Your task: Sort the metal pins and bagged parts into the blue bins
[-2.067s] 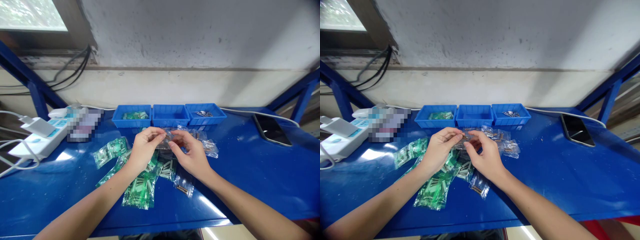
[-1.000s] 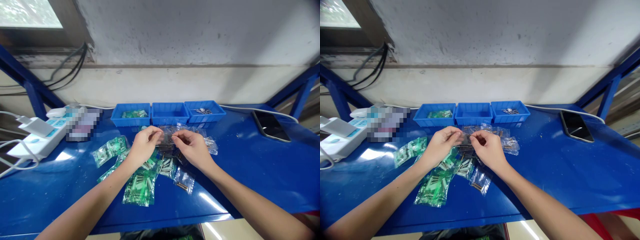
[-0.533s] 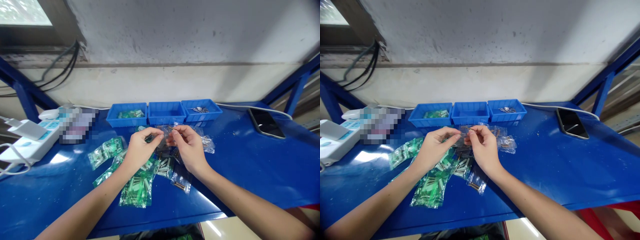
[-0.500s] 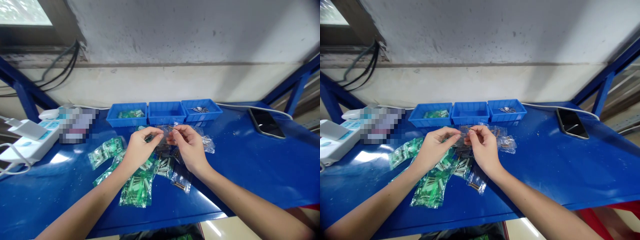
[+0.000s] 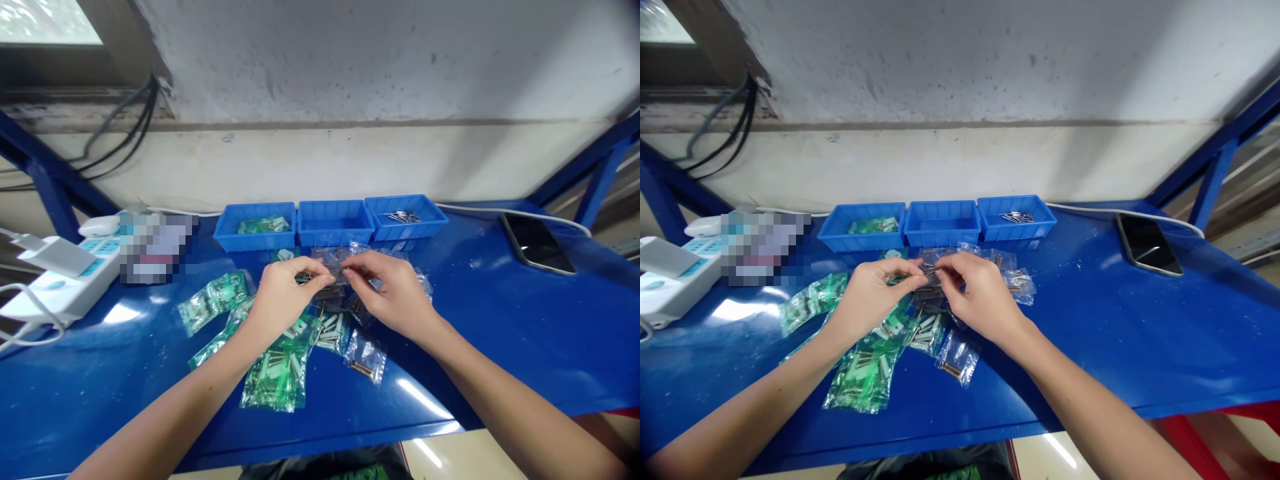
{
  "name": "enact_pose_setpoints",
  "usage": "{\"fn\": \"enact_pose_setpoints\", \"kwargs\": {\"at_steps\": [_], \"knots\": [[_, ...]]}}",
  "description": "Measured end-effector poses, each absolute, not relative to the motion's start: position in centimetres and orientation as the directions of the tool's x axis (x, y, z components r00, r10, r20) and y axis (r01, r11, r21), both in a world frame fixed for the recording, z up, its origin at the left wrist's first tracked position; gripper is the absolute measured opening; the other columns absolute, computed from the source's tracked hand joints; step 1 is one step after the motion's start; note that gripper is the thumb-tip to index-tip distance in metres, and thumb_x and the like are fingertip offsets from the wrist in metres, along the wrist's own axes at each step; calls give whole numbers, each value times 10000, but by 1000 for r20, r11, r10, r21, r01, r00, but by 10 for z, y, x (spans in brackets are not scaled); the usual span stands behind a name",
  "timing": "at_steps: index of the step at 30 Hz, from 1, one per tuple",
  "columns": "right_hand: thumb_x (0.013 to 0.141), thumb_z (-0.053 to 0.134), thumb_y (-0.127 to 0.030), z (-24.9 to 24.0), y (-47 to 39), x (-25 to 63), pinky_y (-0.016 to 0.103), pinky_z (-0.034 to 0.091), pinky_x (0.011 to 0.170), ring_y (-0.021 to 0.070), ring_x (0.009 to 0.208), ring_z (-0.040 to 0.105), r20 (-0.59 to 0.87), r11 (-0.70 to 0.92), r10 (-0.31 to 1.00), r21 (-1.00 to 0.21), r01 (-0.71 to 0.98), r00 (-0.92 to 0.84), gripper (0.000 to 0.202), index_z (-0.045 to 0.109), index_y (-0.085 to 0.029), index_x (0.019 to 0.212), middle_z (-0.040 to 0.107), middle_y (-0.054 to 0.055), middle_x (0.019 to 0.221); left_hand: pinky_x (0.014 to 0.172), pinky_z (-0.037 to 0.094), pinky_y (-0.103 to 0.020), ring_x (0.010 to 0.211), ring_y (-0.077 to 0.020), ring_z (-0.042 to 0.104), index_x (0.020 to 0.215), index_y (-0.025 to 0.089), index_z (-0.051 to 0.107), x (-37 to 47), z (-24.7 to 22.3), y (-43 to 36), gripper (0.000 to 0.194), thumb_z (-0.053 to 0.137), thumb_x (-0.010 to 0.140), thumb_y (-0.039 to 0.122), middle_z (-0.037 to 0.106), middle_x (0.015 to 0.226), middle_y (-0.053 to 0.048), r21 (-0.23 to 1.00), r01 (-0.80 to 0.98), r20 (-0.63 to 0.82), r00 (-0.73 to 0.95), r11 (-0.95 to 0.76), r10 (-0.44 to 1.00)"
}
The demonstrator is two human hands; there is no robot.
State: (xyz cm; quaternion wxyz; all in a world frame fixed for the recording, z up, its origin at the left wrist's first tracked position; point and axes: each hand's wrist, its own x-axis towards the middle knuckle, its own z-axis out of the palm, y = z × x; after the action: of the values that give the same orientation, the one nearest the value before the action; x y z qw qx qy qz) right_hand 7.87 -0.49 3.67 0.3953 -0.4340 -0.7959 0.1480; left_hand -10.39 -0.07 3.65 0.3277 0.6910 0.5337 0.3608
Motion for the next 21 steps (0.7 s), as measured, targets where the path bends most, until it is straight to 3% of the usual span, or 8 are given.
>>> {"fn": "enact_pose_setpoints", "kwargs": {"at_steps": [8, 21], "knots": [[844, 536, -127, 41, -6, 83, 218, 445, 616, 108, 674, 590, 524, 627, 771, -527, 574, -362, 135, 640, -164, 922, 652, 13, 775, 748, 487, -305, 851, -197, 660, 787, 230, 698, -104, 38, -1, 62, 647, 782, 264, 725, 859, 4, 830, 501, 160, 207, -245, 965], [843, 518, -113, 41, -7, 84, 236, 441, 625, 126, 689, 589, 494, 618, 775, -456, 641, -395, 149, 638, -148, 925, 648, 31, 795, 752, 502, -290, 843, -176, 658, 823, 239, 695, -105, 36, -1, 78, 648, 785, 288, 721, 887, 18, 826, 515, 148, 196, -230, 969]]}}
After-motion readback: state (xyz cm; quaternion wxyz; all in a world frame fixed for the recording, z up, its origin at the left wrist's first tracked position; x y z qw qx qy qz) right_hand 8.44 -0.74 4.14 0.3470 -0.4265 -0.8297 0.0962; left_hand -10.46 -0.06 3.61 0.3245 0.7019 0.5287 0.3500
